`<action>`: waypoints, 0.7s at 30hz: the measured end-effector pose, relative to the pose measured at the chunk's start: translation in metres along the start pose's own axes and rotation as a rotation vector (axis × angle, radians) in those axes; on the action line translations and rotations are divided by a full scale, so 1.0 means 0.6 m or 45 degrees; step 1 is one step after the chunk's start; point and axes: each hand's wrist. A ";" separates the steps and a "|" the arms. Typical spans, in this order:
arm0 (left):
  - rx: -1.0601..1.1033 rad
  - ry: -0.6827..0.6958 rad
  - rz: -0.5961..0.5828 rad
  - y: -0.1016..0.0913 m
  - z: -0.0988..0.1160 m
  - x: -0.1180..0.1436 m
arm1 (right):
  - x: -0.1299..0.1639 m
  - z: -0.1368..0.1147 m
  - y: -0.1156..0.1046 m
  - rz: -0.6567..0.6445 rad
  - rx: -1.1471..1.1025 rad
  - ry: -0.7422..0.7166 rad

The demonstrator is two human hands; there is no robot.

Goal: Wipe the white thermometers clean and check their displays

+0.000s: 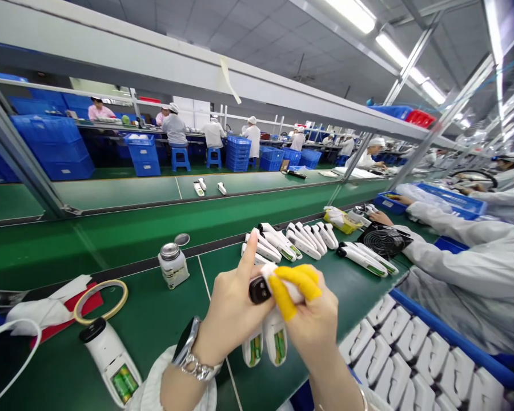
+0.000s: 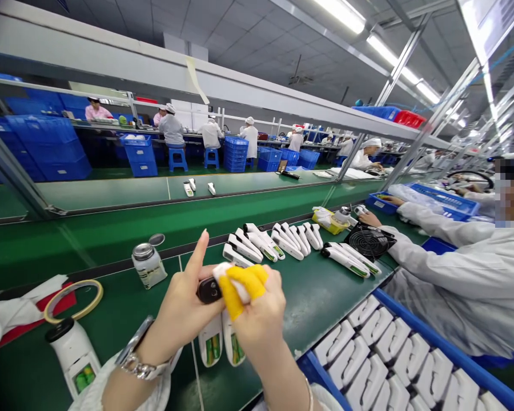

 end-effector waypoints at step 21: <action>0.016 0.016 0.000 0.006 -0.004 0.004 | 0.001 0.006 0.003 -0.069 0.061 -0.071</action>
Point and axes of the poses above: each hand's wrist, its own x-axis away from the middle knuckle, its own y-axis out of the palm, z = x × y, and after that the axes turned 12 degrees about x, right-handed
